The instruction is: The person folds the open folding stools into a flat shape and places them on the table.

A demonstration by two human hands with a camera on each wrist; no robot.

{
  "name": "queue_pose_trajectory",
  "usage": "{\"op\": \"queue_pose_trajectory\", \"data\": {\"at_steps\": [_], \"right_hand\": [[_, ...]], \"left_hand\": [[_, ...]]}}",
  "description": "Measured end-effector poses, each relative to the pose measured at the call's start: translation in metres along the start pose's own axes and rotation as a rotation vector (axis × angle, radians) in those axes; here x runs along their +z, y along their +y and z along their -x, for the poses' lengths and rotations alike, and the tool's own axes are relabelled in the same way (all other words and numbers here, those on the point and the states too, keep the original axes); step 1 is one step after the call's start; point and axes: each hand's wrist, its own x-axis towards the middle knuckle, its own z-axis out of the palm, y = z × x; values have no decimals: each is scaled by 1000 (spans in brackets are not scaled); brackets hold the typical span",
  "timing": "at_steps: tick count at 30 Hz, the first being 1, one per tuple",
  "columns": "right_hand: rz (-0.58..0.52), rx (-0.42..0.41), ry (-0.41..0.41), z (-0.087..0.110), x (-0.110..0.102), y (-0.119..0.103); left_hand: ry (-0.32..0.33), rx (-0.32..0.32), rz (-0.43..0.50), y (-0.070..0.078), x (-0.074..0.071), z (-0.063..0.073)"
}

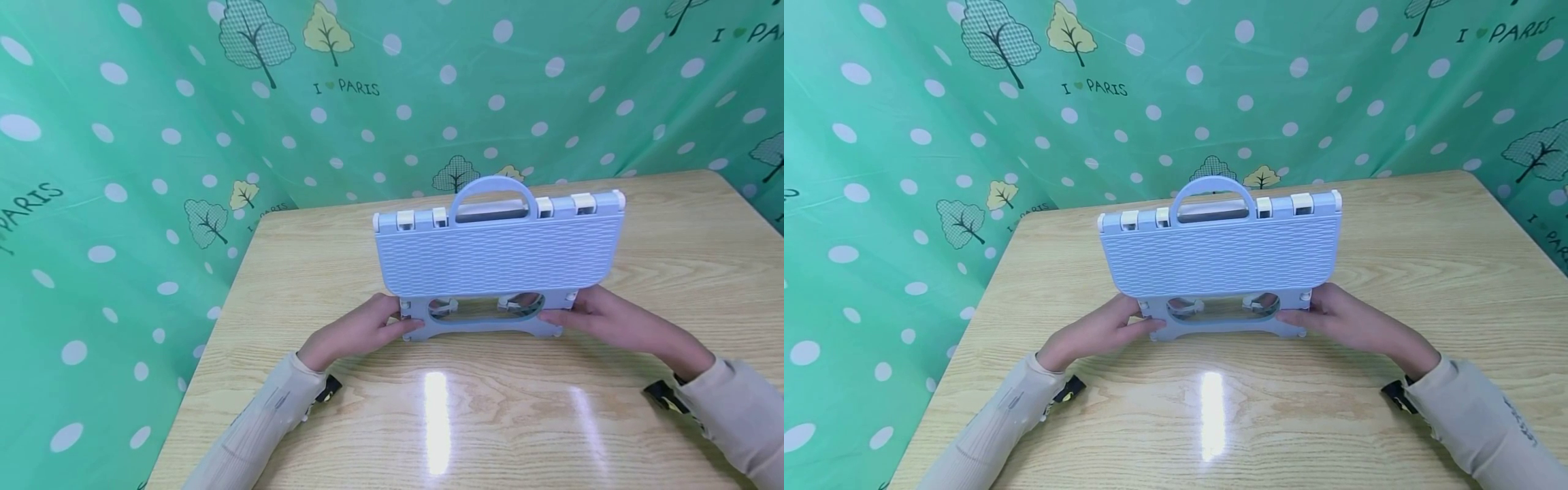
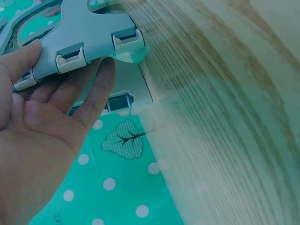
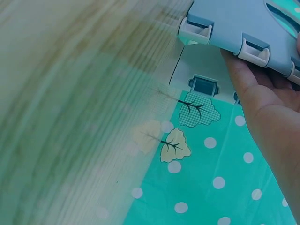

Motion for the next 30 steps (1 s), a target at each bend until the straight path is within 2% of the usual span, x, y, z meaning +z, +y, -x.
{"op": "queue_pose_trajectory", "data": {"at_steps": [20, 30], "right_hand": [[-9, -1, 1, 0, 1, 0], [-10, 5, -4, 0, 0, 1]], "left_hand": [[2, 12, 22, 1, 0, 1], [2, -3, 34, 1, 1, 0]]}}
